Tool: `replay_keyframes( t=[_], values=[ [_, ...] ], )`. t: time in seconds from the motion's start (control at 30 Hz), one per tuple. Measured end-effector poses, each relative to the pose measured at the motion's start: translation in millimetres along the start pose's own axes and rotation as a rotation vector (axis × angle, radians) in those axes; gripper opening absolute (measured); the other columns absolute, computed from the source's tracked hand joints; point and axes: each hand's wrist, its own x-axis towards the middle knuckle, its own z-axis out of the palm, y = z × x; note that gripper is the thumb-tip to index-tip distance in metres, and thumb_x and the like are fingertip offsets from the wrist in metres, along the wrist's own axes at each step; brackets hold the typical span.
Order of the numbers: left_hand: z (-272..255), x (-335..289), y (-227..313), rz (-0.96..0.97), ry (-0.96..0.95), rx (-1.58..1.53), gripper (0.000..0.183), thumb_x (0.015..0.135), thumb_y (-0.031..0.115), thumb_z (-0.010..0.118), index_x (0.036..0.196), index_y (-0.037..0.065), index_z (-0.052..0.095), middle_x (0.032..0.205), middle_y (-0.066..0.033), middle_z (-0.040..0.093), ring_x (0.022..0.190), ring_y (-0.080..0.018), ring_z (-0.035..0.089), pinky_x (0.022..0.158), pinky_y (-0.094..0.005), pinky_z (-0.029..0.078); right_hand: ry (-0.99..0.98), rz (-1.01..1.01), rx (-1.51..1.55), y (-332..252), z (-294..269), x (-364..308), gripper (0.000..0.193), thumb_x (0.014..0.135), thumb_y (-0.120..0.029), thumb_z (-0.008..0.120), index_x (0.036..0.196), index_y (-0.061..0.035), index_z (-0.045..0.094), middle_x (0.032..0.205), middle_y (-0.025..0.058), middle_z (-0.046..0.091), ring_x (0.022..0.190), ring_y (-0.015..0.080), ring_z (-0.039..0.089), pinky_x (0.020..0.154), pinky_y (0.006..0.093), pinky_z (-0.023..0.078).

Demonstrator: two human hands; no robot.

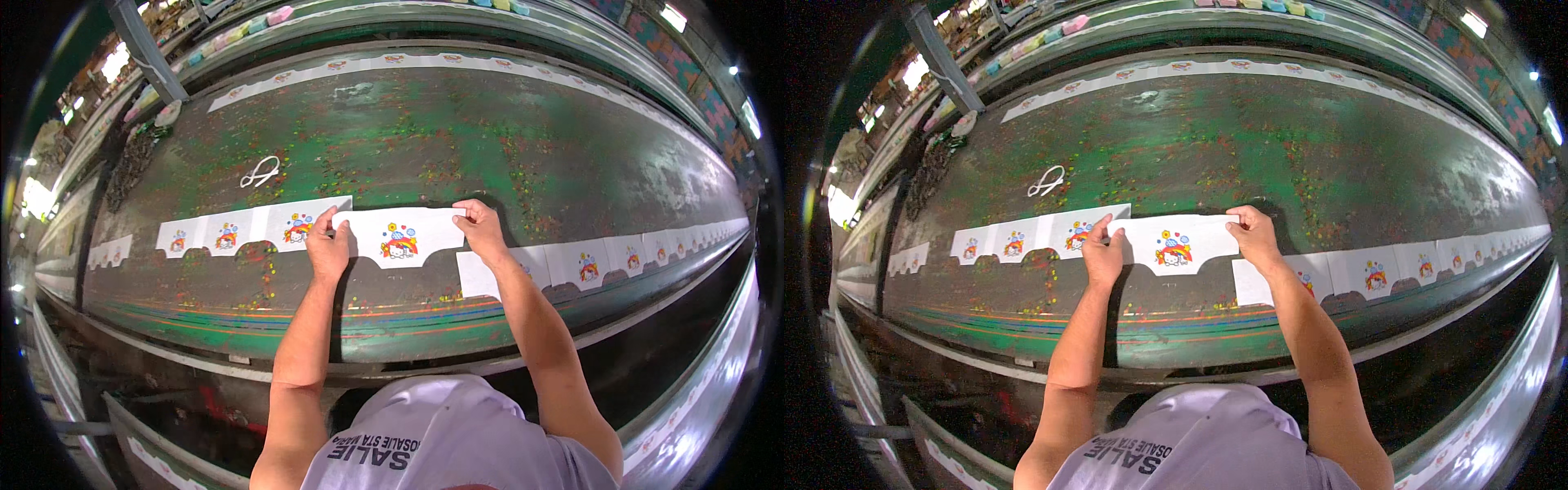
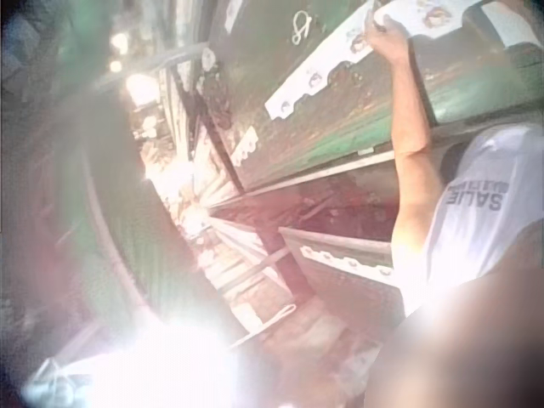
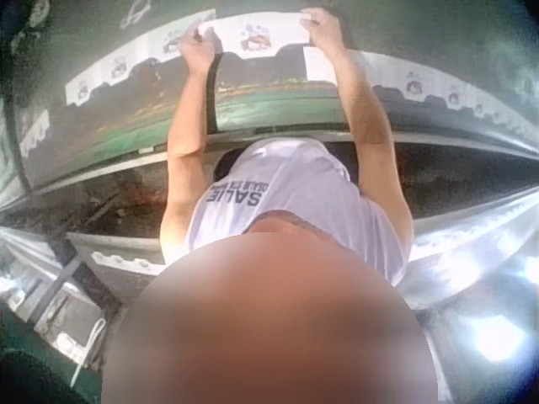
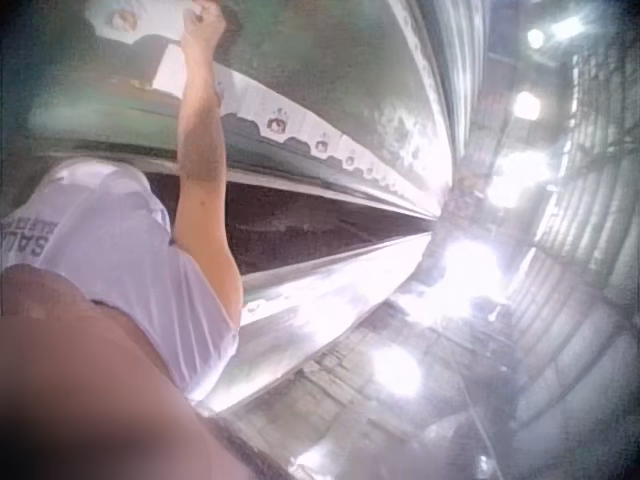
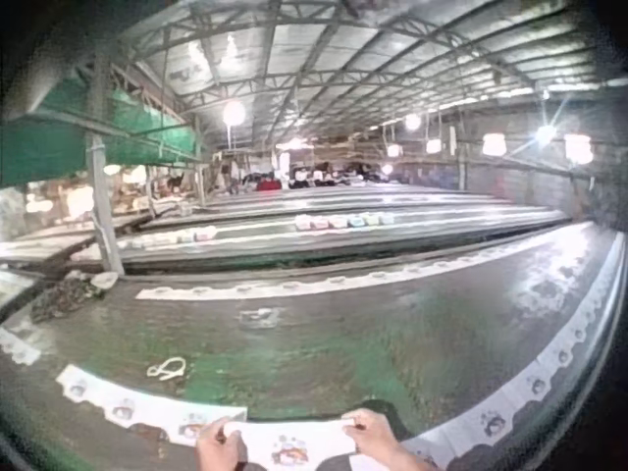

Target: The person repeatedly picks up small white papers with cartoon prints and places them in a straight line along a green conveyor belt. The person smooths each paper into position and continues the sequence along the belt.

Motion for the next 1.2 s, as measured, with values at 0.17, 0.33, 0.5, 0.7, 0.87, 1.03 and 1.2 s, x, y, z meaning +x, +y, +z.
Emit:
replay_keyframes(
  t=[0.17, 0.33, 0.5, 0.7, 0.87, 1.03, 1.2],
  values=[
    [18, 33, -18, 0.22, 0.042, 0.221, 0.045, 0.089, 0.005, 0.084, 0.133, 0.008, 0.079, 0.101, -0.0095, 0.075, 0.097, -0.0297, 0.066, 0.102, -0.0473, 0.05, 0.106, -0.114, -0.084, 27, 14, 51, 0.023, 0.101, 0.001, 0.073, 0.124, 0.0019, 0.072, 0.101, 0.0083, 0.081, 0.089, 0.0106, 0.074, 0.081, 0.03, 0.059],
    [24, 41, -23, 0.219, 0.026, 0.347, 0.044, 0.089, 0.009, 0.085, 0.133, 0.011, 0.08, 0.102, -0.0068, 0.076, 0.107, -0.0302, 0.065, 0.113, -0.0512, 0.042, 0.338, -0.062, -0.327, 39, 24, 56, 0.027, 0.096, -0.006, 0.083, 0.121, -0.0001, 0.074, 0.1, 0.0099, 0.081, 0.084, 0.0139, 0.076, 0.077, 0.032, 0.06],
    [24, 41, -20, 0.223, 0.008, 0.415, 0.057, 0.09, 0.009, 0.082, 0.146, 0.009, 0.07, 0.119, -0.0142, 0.074, 0.118, -0.0349, 0.064, 0.118, -0.0538, 0.038, 0.421, -0.136, -0.356, 30, 27, 53, 0.026, 0.095, -0.008, 0.085, 0.118, -0.0011, 0.076, 0.094, 0.0079, 0.079, 0.08, 0.014, 0.075, 0.07, 0.0323, 0.06],
    [19, 40, -11, 0.345, 0.016, 0.385, 0.059, 0.088, 0.009, 0.081, 0.145, 0.008, 0.067, 0.133, -0.0159, 0.07, 0.128, -0.0385, 0.061, 0.116, -0.0553, 0.039, 0.165, 0.134, 0.254, 15, -21, 46, 0.021, 0.103, -0.016, 0.077, 0.116, 0.0011, 0.076, 0.093, 0.0045, 0.078, 0.082, 0.0113, 0.074, 0.07, 0.0274, 0.059],
    [13, 22, 6, 0.482, -0.075, 0.38, 0.057, 0.086, 0.006, 0.08, 0.142, 0.007, 0.068, 0.138, -0.0155, 0.069, 0.129, -0.0393, 0.061, 0.114, -0.0556, 0.041, -0.182, 0.052, -0.65, -4, -119, 8, 0.019, 0.097, -0.023, 0.083, 0.106, -0.0066, 0.08, 0.112, 0.0156, 0.077, 0.09, 0.0288, 0.076, 0.081, 0.0468, 0.063],
    [29, -27, 45, 0.501, -0.136, 0.33, 0.057, 0.085, 0.004, 0.081, 0.141, 0.009, 0.069, 0.137, -0.015, 0.07, 0.129, -0.0377, 0.062, 0.113, -0.0544, 0.042, -0.34, -0.053, -1.239, -16, -197, -41, 0.015, 0.091, -0.023, 0.082, 0.098, -0.0102, 0.08, 0.114, 0.0156, 0.074, 0.123, 0.0376, 0.068, 0.101, 0.0529, 0.057],
    [81, -73, 117, 0.605, -0.232, 0.254, 0.048, 0.081, 0.002, 0.082, 0.128, 0.008, 0.072, 0.13, -0.0138, 0.074, 0.121, -0.0388, 0.066, 0.108, -0.0545, 0.048, -0.354, -0.311, -1.249, -12, -214, -60, 0.01, 0.089, -0.018, 0.08, 0.094, -0.0083, 0.079, 0.112, 0.0181, 0.075, 0.118, 0.0385, 0.071, 0.099, 0.054, 0.059]
  ],
)
